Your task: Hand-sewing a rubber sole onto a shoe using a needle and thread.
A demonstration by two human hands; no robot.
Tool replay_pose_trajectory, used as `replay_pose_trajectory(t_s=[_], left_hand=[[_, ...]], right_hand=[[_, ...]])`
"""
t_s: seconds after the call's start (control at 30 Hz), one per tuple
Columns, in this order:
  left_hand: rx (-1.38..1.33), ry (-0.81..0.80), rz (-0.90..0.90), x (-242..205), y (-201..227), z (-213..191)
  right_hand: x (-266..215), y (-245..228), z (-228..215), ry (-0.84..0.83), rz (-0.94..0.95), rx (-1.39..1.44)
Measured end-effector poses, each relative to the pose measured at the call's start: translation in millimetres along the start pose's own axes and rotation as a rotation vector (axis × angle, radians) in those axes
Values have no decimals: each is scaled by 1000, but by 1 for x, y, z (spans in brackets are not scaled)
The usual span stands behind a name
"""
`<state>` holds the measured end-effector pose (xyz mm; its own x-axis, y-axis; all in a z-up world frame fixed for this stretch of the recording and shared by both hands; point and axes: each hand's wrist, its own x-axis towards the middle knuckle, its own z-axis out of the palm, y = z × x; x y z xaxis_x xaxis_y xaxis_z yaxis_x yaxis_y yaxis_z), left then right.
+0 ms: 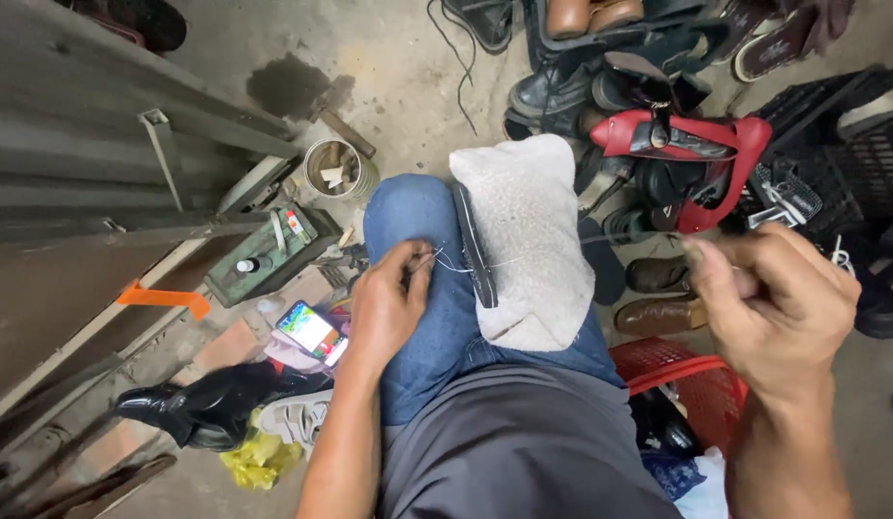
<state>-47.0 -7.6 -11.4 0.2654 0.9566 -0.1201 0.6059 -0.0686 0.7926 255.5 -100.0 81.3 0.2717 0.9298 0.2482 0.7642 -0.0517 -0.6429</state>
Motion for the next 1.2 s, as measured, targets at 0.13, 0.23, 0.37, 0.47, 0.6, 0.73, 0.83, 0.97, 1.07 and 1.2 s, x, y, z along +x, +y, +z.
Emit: replay_pose_trajectory(t_s=[0.13, 0.23, 0.37, 0.47, 0.6, 0.73, 0.83, 0.97, 1.07, 1.2], left_hand=[[75, 63, -118, -3, -3, 3], [61, 27, -215, -3, -9, 9], [49, -62, -306, 8, -14, 26], [-22, -72, -208, 22, -18, 33], [-435, -120, -146, 17, -19, 31], [-678, -358, -111, -10, -10, 8], [-504, -416, -116, -25, -17, 11], [-336, -308, -188, -29, -14, 18], [-311, -216, -216, -25, -14, 20], [-291, -121, -208, -29, -14, 33]], right_hand=[[22, -20, 6, 18, -257, -86], [29, 7, 25, -13, -352, -284], [15, -8, 62, -190, -263, -131], [-4, 6, 113, -299, -384, -45], [-11, 4, 141, -351, -340, -73], [-11, 3, 136, -368, -238, 172], [-17, 9, 128, -381, 41, 803], [-35, 20, 131, -344, 102, 812], [-15, -21, 127, -629, 154, 158], [-27, 6, 147, -575, -113, -25]])
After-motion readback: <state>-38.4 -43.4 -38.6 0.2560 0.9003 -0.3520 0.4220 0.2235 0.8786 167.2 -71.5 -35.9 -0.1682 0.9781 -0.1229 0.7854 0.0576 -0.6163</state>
